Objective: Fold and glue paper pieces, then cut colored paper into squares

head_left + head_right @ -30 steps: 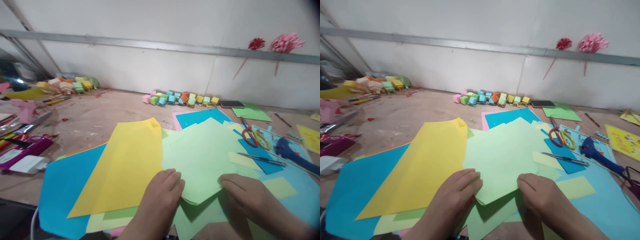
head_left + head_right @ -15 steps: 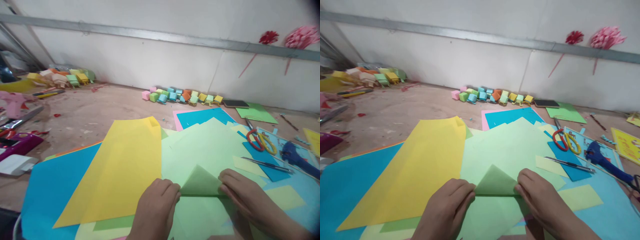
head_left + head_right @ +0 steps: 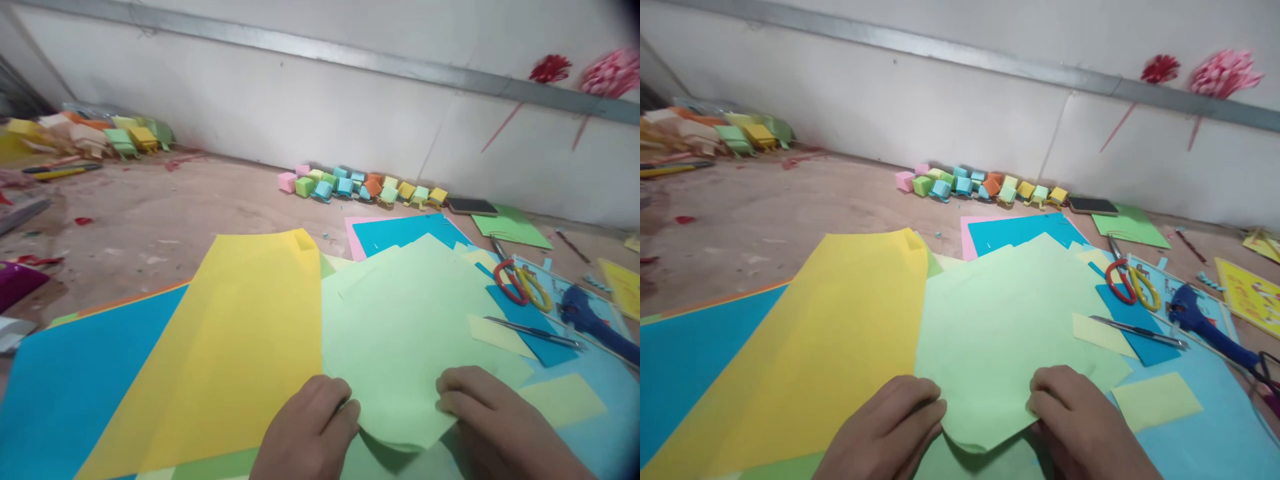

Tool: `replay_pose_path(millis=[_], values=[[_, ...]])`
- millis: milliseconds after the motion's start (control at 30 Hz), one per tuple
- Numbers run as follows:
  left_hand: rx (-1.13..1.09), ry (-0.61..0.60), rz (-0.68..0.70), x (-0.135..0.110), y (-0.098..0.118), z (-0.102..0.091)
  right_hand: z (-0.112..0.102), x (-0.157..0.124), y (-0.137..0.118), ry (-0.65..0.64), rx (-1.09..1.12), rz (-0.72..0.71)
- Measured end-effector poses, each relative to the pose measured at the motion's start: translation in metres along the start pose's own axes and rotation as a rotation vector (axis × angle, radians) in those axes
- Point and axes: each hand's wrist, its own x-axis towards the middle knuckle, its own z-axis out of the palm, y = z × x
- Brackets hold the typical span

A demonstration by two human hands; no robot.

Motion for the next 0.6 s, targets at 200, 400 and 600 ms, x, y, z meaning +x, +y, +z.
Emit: replay_pose_path(millis=[200, 400, 600], values=[[0.021, 0.085, -0.007, 0.003, -0.001, -0.001, 0.000, -0.001, 0.007, 0.042, -0.018, 0.010], [0.045, 0.094, -0.150, 0.002, 0.002, 0.005, 0.009, 0.009, 0.007, 0.146, -0.141, 0.161], [0.066, 0.100, -0.200, 0.006, 0.006, 0.009, 0.025, 0.011, 0.005, 0.164, -0.354, 0.228]])
